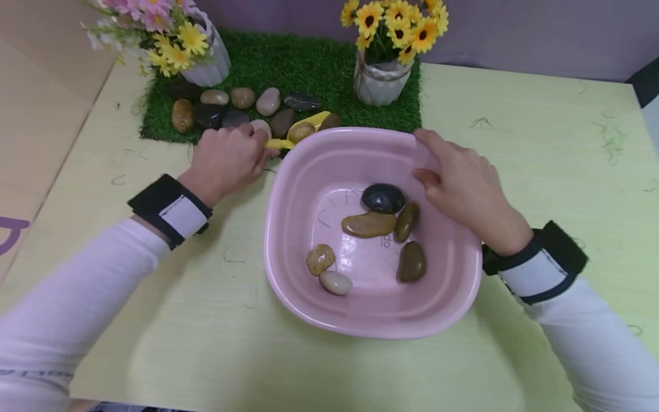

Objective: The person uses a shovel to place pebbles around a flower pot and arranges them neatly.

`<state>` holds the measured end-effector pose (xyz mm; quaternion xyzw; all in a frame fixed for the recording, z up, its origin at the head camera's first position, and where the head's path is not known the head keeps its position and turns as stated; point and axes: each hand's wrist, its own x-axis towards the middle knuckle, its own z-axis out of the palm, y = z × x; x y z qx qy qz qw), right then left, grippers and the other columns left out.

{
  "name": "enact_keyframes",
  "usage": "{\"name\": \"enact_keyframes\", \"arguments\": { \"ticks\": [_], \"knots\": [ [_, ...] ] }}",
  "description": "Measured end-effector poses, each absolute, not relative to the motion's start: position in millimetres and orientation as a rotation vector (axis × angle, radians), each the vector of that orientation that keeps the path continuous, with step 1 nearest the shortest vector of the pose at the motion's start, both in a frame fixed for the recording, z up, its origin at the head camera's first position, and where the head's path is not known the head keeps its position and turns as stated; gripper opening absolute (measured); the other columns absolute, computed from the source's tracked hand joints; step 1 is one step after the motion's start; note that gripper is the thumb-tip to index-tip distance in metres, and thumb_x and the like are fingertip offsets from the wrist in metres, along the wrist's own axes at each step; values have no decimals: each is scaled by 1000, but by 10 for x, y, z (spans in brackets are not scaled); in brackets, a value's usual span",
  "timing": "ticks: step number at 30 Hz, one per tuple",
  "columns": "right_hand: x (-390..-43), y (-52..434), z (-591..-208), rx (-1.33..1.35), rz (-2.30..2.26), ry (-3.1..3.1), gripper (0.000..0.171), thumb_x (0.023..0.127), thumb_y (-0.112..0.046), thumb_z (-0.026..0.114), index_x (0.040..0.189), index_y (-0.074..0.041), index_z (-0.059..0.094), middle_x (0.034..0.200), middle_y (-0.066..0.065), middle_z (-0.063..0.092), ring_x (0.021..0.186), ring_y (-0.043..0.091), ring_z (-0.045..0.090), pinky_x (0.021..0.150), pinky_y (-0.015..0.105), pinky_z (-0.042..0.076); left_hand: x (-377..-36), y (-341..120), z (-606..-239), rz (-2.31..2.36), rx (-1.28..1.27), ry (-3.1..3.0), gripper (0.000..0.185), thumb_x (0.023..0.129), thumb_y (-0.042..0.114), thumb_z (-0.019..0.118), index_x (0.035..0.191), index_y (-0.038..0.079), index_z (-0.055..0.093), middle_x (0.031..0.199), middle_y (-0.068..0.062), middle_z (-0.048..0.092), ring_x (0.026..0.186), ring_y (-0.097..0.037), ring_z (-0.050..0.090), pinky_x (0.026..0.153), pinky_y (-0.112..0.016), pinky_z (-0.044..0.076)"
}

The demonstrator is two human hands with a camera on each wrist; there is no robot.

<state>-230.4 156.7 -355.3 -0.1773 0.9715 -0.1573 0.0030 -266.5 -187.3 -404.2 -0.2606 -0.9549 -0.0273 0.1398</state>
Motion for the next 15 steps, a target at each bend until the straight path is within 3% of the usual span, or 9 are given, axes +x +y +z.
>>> {"name": "enact_keyframes", "arguments": {
  "ticks": [9, 15],
  "knots": [
    [-2307, 1577, -3544, -558, -494, 3051, 54, 91, -16, 60, 141, -12, 42, 102, 23, 64, 64, 32, 58, 46, 40, 42, -2642, -1795, -3980, -206, -645, -2965, 41, 97, 37, 51, 68, 7, 54, 58, -8, 47, 49, -29, 53, 43, -44, 45],
    [-2307, 1580, -3547, -555, -499, 3044, 54, 91, -16, 59, 142, -13, 41, 103, 23, 64, 65, 33, 59, 45, 39, 42, -2668, -1768, -3884, -198, -597, -3135, 42, 98, 40, 46, 73, 8, 56, 65, -11, 52, 62, -34, 60, 52, -48, 47]
  ]
}}
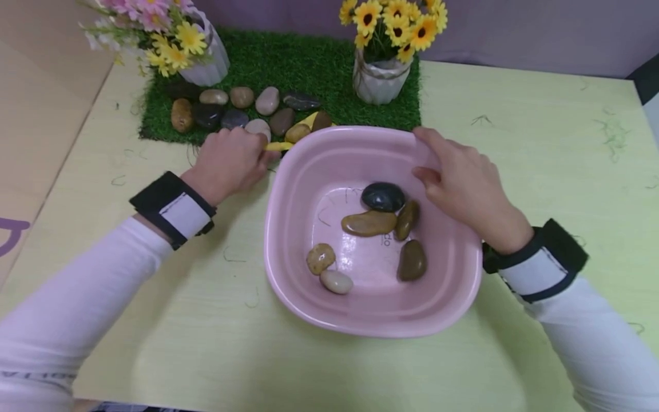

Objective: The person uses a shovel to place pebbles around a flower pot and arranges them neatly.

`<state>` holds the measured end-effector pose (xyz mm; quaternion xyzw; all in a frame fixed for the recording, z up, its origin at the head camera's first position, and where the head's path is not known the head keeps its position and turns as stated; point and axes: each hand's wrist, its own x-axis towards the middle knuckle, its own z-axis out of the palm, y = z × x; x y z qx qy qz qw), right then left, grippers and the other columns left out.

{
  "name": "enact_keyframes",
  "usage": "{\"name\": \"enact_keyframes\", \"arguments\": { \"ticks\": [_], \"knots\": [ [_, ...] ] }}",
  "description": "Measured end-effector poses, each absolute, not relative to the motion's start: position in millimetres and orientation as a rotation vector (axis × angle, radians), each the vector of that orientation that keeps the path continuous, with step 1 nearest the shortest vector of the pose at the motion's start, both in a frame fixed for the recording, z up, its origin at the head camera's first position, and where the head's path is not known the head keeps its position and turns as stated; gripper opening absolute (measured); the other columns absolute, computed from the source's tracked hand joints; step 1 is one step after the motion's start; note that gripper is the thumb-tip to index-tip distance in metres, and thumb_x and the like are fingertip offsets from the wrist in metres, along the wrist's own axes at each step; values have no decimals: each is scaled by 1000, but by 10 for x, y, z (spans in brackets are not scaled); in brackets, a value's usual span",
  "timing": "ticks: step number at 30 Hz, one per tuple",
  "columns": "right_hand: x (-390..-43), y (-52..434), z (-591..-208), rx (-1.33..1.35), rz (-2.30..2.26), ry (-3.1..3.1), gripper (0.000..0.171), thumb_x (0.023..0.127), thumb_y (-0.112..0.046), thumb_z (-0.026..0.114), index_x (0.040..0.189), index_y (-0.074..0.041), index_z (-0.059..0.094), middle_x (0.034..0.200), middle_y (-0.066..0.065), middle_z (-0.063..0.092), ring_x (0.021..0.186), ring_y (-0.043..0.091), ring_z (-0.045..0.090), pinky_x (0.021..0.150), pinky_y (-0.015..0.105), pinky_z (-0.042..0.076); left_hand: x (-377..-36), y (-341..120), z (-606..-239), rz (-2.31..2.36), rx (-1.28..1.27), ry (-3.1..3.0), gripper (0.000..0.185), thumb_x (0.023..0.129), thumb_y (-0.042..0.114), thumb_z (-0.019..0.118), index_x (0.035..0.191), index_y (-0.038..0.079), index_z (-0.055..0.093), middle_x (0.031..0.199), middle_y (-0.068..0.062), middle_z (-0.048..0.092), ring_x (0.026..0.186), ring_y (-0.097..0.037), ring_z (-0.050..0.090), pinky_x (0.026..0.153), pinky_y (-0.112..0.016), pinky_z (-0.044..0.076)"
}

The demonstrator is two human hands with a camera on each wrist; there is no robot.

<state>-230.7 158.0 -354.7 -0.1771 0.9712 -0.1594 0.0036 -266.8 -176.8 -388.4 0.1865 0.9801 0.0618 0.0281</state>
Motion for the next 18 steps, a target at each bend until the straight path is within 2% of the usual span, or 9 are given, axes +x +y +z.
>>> {"name": "enact_keyframes", "arguments": {
  "ticks": [4, 9, 15, 18],
  "knots": [
    [-2310, 1576, -3549, -553, -499, 3041, 54, 91, -17, 59, 142, -13, 41, 104, 23, 64, 65, 33, 59, 45, 39, 42, -2696, -1771, -3828, 218, 529, 2933, 44, 99, 42, 43, 76, 8, 59, 68, -12, 54, 69, -35, 62, 58, -49, 48],
    [-2309, 1577, -3550, -549, -495, 3043, 54, 91, -17, 59, 142, -13, 41, 106, 24, 63, 68, 35, 60, 46, 41, 43, -2741, -1771, -3771, 280, 478, 2847, 44, 98, 45, 43, 83, 9, 61, 71, -12, 56, 69, -30, 60, 61, -43, 46],
    [-2305, 1582, -3554, -547, -493, 3047, 54, 91, -18, 59, 142, -13, 41, 106, 24, 63, 70, 37, 61, 48, 44, 44, -2775, -1780, -3755, 356, 434, 2799, 46, 98, 49, 41, 82, 11, 62, 69, -8, 52, 60, -24, 53, 56, -34, 40],
    [-2308, 1580, -3555, -549, -495, 3045, 54, 91, -18, 59, 142, -14, 41, 106, 24, 63, 70, 37, 61, 48, 44, 43, -2788, -1787, -3750, 444, 407, 2761, 49, 97, 50, 41, 76, 11, 61, 63, -4, 50, 54, -21, 50, 52, -32, 38]
  ]
}}
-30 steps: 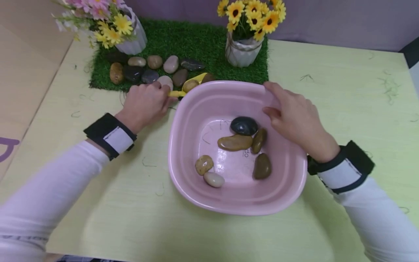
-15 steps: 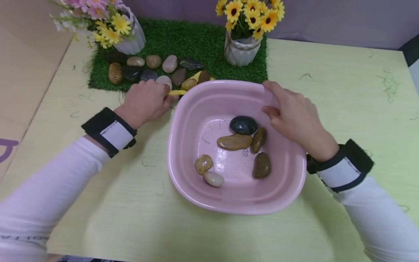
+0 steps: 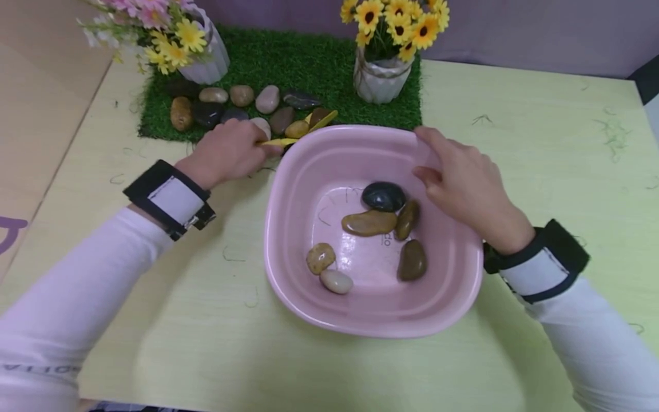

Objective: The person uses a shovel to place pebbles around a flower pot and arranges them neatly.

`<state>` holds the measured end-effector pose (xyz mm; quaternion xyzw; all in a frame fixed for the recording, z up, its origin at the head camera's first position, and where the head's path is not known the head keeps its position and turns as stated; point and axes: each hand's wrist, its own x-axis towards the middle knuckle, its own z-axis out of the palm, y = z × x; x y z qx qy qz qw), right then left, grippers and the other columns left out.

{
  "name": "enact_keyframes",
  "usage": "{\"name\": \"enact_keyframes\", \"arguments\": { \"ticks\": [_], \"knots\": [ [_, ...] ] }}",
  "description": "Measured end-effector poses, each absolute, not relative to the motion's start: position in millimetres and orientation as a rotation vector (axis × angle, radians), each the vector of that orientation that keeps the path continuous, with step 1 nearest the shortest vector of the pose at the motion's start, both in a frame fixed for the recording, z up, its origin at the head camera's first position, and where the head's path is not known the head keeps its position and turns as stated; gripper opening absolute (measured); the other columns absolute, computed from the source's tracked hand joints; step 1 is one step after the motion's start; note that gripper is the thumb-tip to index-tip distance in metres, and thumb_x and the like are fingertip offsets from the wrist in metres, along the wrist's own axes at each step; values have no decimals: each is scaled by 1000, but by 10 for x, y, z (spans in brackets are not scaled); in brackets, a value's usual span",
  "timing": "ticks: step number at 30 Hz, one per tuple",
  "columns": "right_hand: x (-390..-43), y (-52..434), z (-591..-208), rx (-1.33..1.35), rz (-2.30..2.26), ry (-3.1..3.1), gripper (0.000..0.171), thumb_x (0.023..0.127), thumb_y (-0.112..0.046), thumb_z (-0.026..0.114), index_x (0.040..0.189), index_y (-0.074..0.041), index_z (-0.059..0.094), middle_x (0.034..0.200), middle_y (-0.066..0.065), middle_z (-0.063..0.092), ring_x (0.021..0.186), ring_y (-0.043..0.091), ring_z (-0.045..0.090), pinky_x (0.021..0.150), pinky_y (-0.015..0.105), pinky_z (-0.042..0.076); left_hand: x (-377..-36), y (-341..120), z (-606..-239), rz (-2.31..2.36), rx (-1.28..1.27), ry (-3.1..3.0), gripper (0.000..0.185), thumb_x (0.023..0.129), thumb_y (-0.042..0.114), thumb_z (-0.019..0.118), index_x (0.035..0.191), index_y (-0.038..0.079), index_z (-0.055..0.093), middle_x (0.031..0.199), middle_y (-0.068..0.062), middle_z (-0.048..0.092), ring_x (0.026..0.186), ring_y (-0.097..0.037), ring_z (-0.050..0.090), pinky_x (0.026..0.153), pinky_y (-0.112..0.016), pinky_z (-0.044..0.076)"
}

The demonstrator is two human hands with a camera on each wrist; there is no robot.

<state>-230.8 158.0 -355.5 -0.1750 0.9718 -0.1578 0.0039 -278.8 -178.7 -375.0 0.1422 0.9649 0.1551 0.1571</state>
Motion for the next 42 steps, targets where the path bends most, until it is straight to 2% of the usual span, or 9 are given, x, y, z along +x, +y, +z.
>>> {"name": "enact_keyframes", "arguments": {
  "ticks": [6, 10, 14, 23, 28, 36, 42],
  "knots": [
    [-2316, 1580, -3556, -555, -496, 3049, 53, 91, -17, 59, 141, -13, 42, 103, 23, 64, 67, 35, 59, 47, 42, 42, -2822, -1823, -3721, 723, 389, 2614, 57, 98, 50, 39, 63, 7, 52, 55, -2, 41, 43, -16, 34, 49, -31, 33],
    [-2317, 1580, -3550, -556, -490, 3051, 53, 91, -17, 60, 141, -13, 42, 102, 24, 64, 65, 34, 59, 47, 42, 42, -2838, -1843, -3707, 785, 389, 2560, 58, 98, 50, 39, 65, 4, 55, 53, -2, 44, 43, -18, 35, 50, -33, 35],
    [-2315, 1581, -3544, -550, -484, 3052, 54, 91, -17, 60, 141, -13, 42, 103, 24, 64, 64, 33, 58, 47, 41, 41, -2863, -1854, -3712, 868, 400, 2499, 57, 98, 46, 41, 63, 2, 53, 50, -2, 41, 42, -18, 34, 50, -33, 36],
    [-2314, 1586, -3554, -554, -491, 3052, 54, 90, -17, 60, 141, -13, 42, 102, 24, 64, 63, 32, 58, 47, 41, 42, -2934, -1911, -3717, 1041, 201, 2288, 56, 95, 53, 46, 85, 0, 60, 62, -3, 50, 49, -17, 41, 49, -32, 37],
    [-2311, 1582, -3559, -551, -499, 3047, 54, 90, -17, 60, 141, -13, 42, 101, 24, 64, 62, 31, 58, 46, 40, 42, -2993, -1971, -3744, 1169, 87, 2074, 51, 96, 50, 44, 94, 1, 57, 64, 2, 47, 53, -13, 42, 50, -27, 35],
    [-2313, 1575, -3555, -536, -495, 3039, 54, 91, -17, 60, 142, -13, 41, 101, 24, 64, 63, 31, 58, 46, 39, 42, -3063, -2017, -3767, 1451, -84, 1683, 38, 100, 41, 38, 91, 5, 48, 62, 2, 41, 46, -10, 34, 45, -22, 31],
    [-2316, 1575, -3555, -539, -499, 3039, 54, 91, -17, 60, 141, -13, 41, 100, 24, 64, 63, 31, 58, 47, 40, 42, -3061, -2018, -3793, 1541, -151, 1613, 38, 101, 40, 34, 91, 6, 48, 63, 1, 43, 49, -9, 38, 45, -21, 33]
  ]
}}
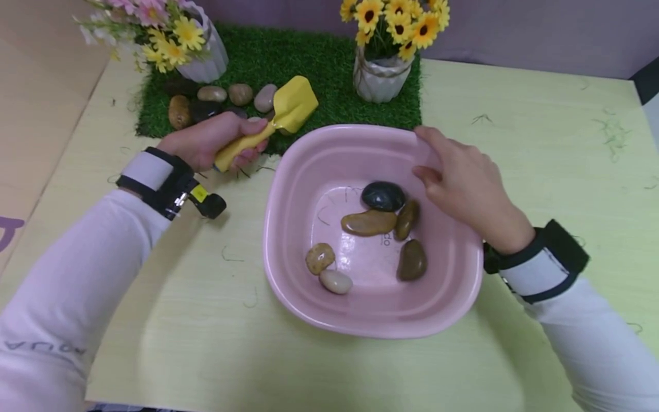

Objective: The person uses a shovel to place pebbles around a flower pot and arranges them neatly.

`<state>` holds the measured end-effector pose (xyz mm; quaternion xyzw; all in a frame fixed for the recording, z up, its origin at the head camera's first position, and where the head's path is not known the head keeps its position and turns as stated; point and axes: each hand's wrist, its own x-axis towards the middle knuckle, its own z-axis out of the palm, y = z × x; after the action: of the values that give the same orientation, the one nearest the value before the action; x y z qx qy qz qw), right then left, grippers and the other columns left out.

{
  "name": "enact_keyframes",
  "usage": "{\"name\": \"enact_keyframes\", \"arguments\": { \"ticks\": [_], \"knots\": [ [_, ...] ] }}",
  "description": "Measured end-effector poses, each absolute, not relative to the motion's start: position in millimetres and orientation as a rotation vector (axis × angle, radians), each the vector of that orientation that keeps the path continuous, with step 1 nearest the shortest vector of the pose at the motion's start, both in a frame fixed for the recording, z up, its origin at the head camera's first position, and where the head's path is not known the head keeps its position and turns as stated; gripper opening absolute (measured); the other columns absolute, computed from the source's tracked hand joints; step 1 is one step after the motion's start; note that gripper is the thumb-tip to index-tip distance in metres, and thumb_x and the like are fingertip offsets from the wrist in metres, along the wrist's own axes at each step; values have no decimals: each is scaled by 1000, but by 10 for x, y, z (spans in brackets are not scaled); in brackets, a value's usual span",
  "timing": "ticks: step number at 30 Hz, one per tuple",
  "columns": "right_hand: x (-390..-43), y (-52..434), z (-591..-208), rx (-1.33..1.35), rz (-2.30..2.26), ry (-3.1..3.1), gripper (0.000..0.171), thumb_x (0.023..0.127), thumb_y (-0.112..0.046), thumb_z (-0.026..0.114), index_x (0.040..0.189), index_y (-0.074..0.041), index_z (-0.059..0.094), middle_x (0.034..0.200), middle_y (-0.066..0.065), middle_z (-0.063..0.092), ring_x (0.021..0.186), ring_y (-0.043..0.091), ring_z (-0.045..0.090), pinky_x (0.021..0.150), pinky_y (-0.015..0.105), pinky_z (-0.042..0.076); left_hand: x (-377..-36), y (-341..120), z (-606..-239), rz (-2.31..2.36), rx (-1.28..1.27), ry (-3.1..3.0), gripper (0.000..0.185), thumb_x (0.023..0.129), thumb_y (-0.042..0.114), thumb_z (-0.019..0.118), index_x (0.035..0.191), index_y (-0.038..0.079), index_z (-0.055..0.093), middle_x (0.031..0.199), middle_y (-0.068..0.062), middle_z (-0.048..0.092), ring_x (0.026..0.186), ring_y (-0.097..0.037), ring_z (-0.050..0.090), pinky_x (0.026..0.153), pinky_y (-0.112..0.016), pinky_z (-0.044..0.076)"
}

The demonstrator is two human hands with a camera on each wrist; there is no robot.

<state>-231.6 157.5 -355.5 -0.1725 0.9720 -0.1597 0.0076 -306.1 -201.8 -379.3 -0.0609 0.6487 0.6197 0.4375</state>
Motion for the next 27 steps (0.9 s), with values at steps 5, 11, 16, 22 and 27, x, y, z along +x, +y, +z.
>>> {"name": "enact_keyframes", "arguments": {
  "ticks": [5, 11, 16, 22, 27],
  "knots": [
    [-2319, 1583, -3562, -541, -499, 3034, 55, 91, -17, 60, 142, -12, 40, 103, 24, 64, 65, 32, 59, 47, 40, 43, -3053, -2025, -3800, 1567, -178, 1593, 38, 101, 43, 34, 98, 7, 46, 66, 0, 46, 52, -10, 41, 46, -21, 36],
    [-2318, 1582, -3561, -548, -501, 3040, 55, 91, -17, 60, 142, -13, 41, 104, 24, 64, 64, 31, 59, 47, 40, 43, -3042, -2035, -3755, 1637, -149, 1554, 38, 101, 43, 32, 109, 7, 41, 68, 0, 47, 51, -11, 42, 45, -21, 36],
    [-2316, 1581, -3560, -557, -502, 3046, 55, 91, -17, 60, 142, -13, 41, 102, 24, 64, 62, 30, 57, 47, 39, 41, -3042, -2068, -3667, 1832, -69, 1481, 37, 99, 39, 40, 115, 6, 38, 74, -2, 48, 51, -12, 40, 43, -23, 35],
    [-2313, 1591, -3562, -549, -507, 3039, 54, 91, -16, 60, 141, -12, 41, 100, 23, 64, 61, 29, 57, 46, 38, 41, -3047, -2121, -3579, 1899, -41, 1495, 40, 97, 39, 46, 118, 5, 37, 78, -3, 48, 51, -13, 40, 42, -23, 34],
    [-2318, 1592, -3566, -555, -510, 3039, 55, 91, -16, 60, 142, -13, 41, 100, 23, 64, 61, 28, 56, 46, 37, 40, -3007, -2191, -3549, 1700, 5, 1715, 41, 98, 42, 42, 114, 4, 40, 74, -1, 48, 52, -12, 40, 44, -24, 35]
  ]
}}
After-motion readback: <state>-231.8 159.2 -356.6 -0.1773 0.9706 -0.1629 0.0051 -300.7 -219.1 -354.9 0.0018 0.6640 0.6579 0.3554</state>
